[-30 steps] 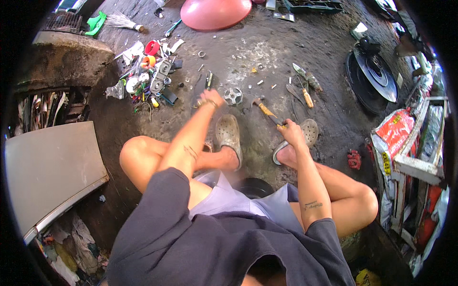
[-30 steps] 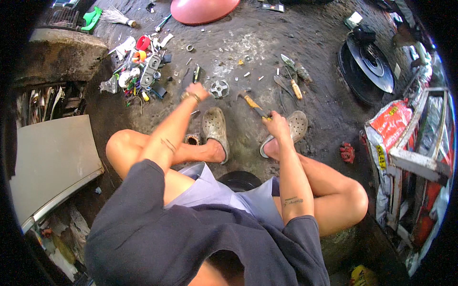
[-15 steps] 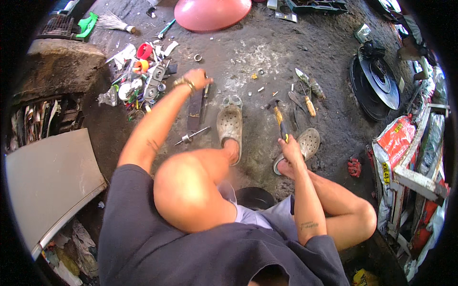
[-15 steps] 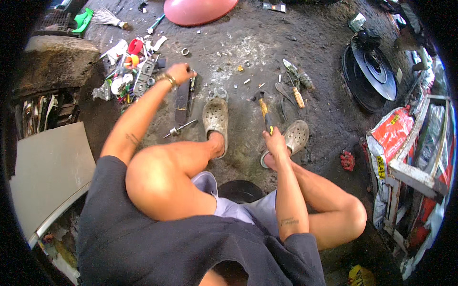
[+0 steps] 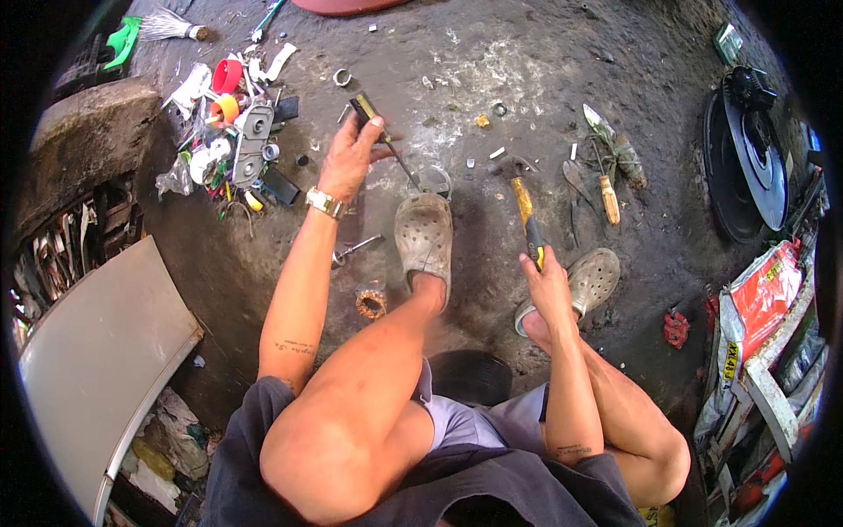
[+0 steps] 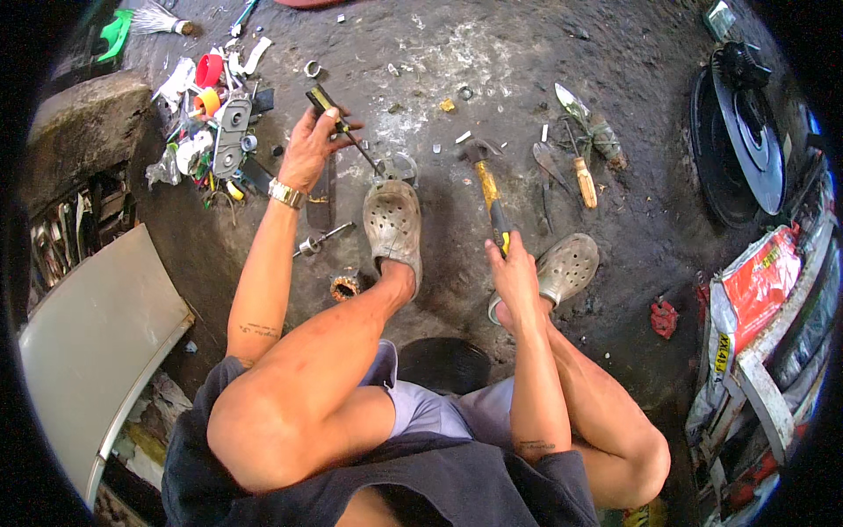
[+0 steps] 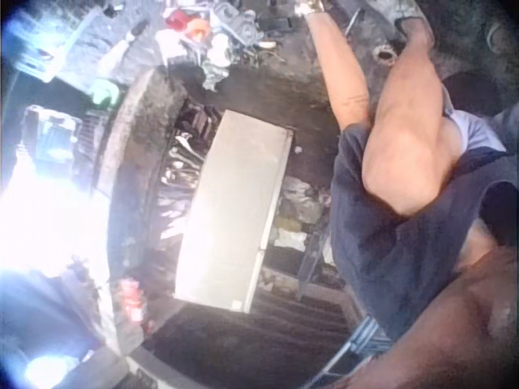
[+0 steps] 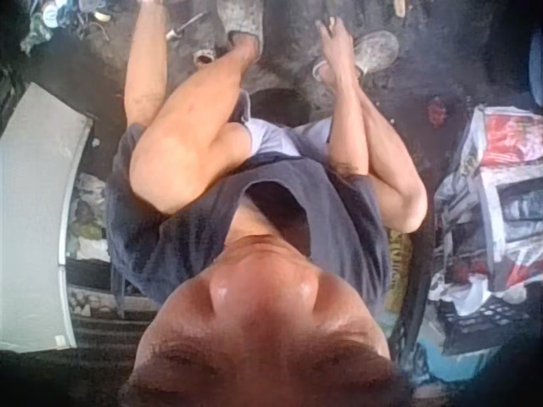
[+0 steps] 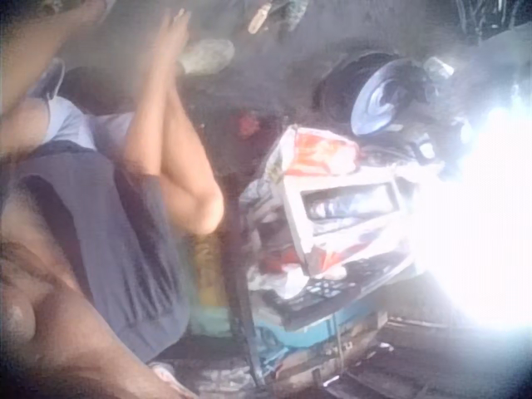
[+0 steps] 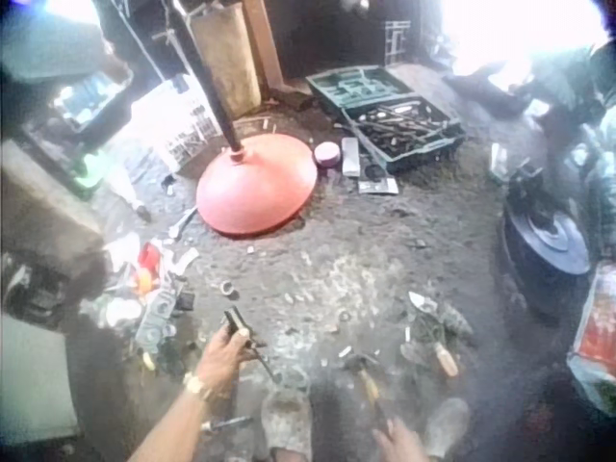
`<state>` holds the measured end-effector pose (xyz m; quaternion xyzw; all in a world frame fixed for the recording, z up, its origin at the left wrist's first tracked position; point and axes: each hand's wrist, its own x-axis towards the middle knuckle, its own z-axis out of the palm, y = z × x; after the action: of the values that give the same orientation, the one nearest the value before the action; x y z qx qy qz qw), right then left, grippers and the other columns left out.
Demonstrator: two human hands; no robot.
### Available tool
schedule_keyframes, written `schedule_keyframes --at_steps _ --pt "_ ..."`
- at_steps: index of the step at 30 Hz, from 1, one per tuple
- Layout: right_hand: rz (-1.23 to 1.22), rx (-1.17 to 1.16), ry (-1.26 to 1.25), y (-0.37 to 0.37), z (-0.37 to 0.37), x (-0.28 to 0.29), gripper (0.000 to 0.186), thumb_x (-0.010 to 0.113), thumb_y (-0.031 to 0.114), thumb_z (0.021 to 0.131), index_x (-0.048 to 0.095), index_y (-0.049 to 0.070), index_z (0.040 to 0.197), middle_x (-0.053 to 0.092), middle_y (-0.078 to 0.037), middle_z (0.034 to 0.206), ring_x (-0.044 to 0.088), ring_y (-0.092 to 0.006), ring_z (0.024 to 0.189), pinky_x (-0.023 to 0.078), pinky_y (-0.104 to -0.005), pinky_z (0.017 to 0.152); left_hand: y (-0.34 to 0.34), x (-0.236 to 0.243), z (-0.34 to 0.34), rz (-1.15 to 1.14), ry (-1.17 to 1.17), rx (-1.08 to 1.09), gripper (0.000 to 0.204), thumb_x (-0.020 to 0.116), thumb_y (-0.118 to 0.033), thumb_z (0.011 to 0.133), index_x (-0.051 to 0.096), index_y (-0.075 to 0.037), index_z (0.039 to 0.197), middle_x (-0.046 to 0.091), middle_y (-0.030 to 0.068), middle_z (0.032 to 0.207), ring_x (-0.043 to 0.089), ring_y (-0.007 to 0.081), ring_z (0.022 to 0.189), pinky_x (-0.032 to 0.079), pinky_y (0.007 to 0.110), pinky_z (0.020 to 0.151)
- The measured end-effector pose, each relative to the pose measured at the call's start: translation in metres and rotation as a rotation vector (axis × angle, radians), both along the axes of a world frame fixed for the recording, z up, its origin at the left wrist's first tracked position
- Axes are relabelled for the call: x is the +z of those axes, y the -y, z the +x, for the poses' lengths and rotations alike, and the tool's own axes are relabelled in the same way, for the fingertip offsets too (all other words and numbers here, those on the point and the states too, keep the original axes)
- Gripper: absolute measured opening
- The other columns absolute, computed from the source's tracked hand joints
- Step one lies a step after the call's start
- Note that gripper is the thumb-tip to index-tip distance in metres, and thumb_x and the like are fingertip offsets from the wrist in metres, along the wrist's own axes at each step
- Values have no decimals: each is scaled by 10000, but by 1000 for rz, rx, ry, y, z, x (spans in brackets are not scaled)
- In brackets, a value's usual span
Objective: The person sits on the floor and uses a hammer and chisel to work on small metal parts. They repeatedly strike the parts, inspect them, and adjust their position while handling various tools and debris.
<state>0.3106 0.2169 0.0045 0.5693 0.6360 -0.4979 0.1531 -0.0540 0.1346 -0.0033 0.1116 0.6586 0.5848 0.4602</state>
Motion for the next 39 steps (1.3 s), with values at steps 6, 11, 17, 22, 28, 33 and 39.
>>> schedule_keyframes --at_steps 6,11,17,22,28,33,39 --pt "-34 -21 -45 -1 -12 4 408 616 336 994 507 -28 1143 656 -297 855 654 -477 820 483 -510 721 -19 -2 31 15 -259 -227 318 601 -232 1031 472 -16 1226 685 68 1012 700 177 940 567 319 788" --pt "-26 0 -11 -4 -11 5 418 621 336 992 509 -41 1134 653 -302 870 655 -471 831 481 -512 736 -15 -16 28 -59 -288 -320 351 651 -191 996 457 3 1214 712 105 965 709 161 875 562 323 764" --pt "-227 -237 -163 0 -11 -2 440 619 369 994 498 34 1251 621 -146 774 632 -310 666 504 -438 612 -18 -16 30 -103 -343 -336 365 722 -176 955 508 -15 1203 686 68 996 673 132 884 571 312 781" --pt "-749 -798 -380 -15 -43 -1 414 610 357 1003 463 119 1307 541 -26 711 528 -157 499 453 -329 449 -47 -14 33 -183 -381 -589 503 791 -283 879 579 9 1230 734 108 869 708 153 731 544 338 670" --pt "-360 -338 -402 -56 -70 56 266 622 332 1004 516 104 1091 531 -18 672 492 -126 449 411 -293 411 -53 -10 36 -314 -351 -570 436 759 -287 907 610 16 1183 719 97 796 705 158 693 536 341 660" --pt "232 -322 -972 -140 -105 171 299 550 330 1052 516 41 1118 565 -63 722 531 -134 503 441 -292 448 -48 -11 36 -291 -367 -584 400 735 -323 924 606 14 1095 721 98 797 705 162 703 534 346 660" --pt "-215 368 -140 -130 -104 129 363 627 335 1008 503 33 1165 566 -43 706 532 -144 489 447 -317 426 -37 -20 35 -304 -444 -626 469 734 -360 913 607 11 1170 713 135 788 710 231 737 537 388 712"
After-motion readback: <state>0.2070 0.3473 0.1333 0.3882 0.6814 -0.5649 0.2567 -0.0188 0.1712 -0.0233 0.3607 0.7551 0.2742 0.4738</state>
